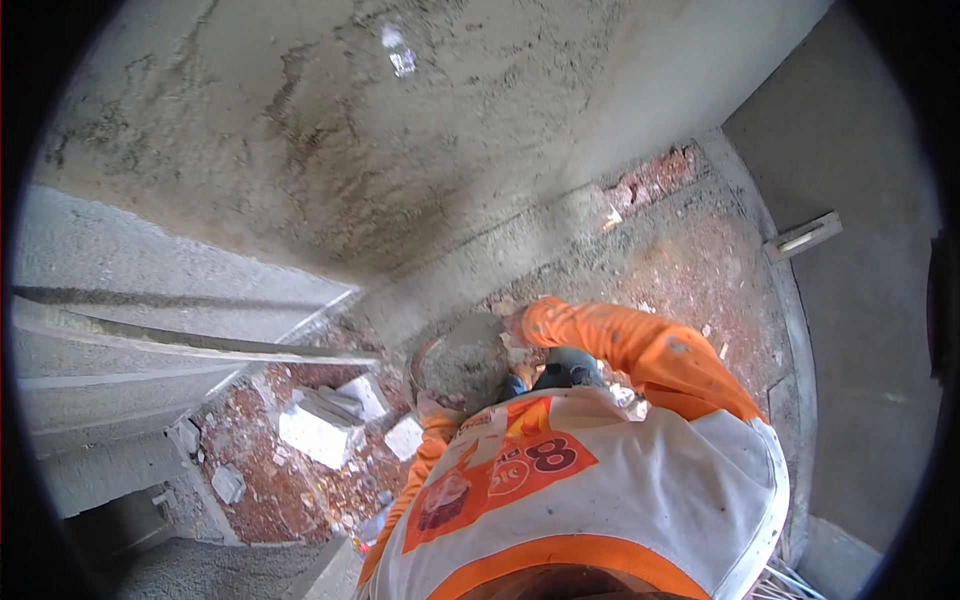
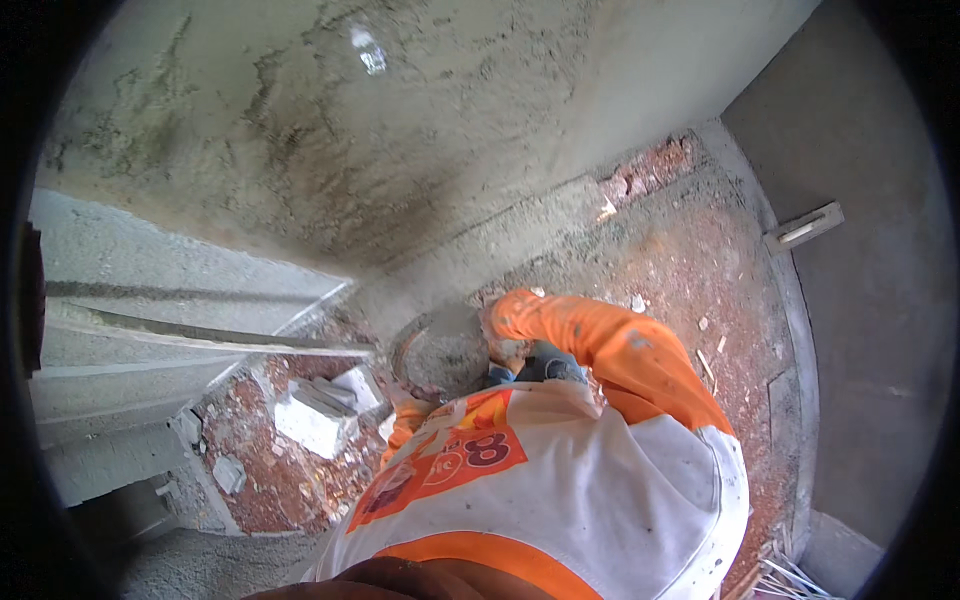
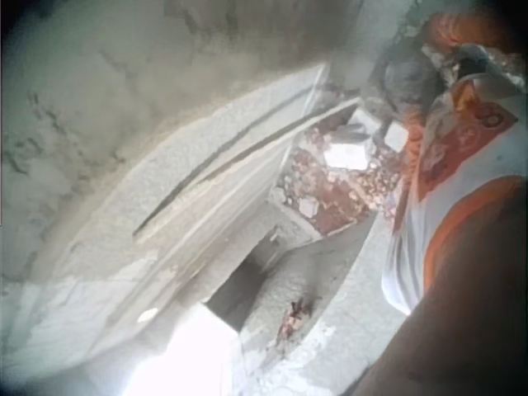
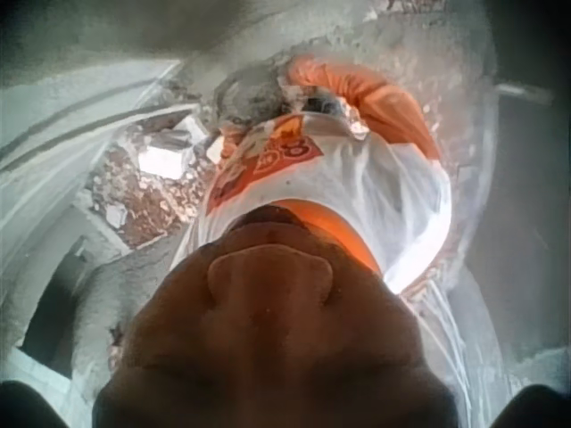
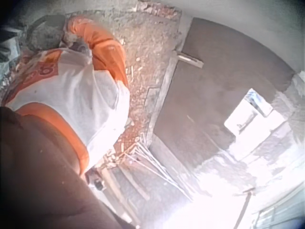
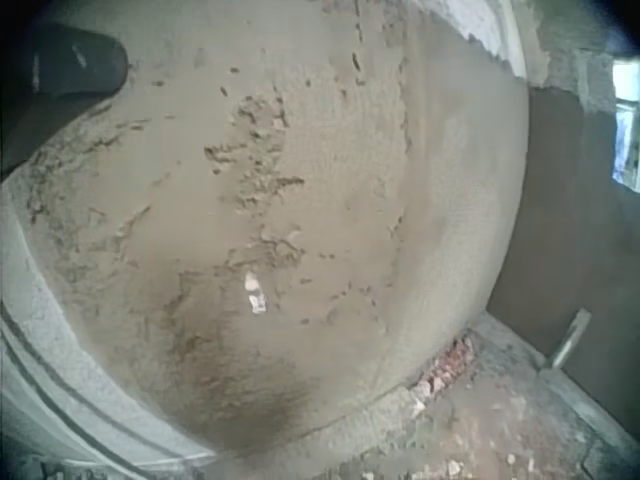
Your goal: The person scoops mortar from a bucket with a trowel and applies it onto the wall.
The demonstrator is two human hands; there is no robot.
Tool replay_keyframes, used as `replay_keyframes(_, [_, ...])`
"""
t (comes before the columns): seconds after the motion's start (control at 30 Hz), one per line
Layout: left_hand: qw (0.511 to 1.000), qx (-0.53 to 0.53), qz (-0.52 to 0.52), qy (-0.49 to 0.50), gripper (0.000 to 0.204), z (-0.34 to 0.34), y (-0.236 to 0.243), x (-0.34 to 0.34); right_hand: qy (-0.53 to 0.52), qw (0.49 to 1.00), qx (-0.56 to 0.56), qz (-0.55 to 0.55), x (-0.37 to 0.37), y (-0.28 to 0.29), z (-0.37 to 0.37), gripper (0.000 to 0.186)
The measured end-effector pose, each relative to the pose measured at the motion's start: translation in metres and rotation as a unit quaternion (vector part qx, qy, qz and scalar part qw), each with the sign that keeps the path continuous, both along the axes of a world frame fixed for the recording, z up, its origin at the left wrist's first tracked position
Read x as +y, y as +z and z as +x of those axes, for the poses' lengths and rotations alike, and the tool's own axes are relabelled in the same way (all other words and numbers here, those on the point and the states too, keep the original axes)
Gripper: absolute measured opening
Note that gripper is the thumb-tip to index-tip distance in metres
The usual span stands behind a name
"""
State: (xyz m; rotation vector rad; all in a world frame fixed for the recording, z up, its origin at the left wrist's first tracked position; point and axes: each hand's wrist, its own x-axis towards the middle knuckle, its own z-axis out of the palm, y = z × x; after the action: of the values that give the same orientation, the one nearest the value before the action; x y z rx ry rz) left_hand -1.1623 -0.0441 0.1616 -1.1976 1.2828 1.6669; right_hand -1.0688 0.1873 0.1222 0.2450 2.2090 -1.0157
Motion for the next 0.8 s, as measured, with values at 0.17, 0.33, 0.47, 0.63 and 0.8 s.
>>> replay_keyframes(0.17, [0.996,-0.034,-0.005,0.08,0.029,0.019,-0.051,0.021,0.082,0.995,0.041,0.034,0.011,-0.06,-0.015,0.033])
replay_keyframes(0.33, [0.99,0.056,-0.004,0.128,0.022,0.075,-0.043,0.07,0.211,0.969,0.128,-0.016,0.01,-0.139,0.028,0.029])
replay_keyframes(0.47, [0.977,0.116,0.007,0.176,0.028,0.102,-0.023,0.14,0.465,0.804,0.354,-0.105,0.073,-0.27,0.058,0.027])
replay_keyframes(0.63, [0.936,0.108,0.05,0.33,0.02,0.159,-0.029,0.185,0.509,0.666,0.51,-0.193,0.212,-0.165,0.04,0.015])
replay_keyframes(0.8, [0.902,0.116,0.012,0.415,0.023,0.218,0.018,0.259,0.297,0.955,0.009,0.024,0.249,-0.01,0.055,0.037])
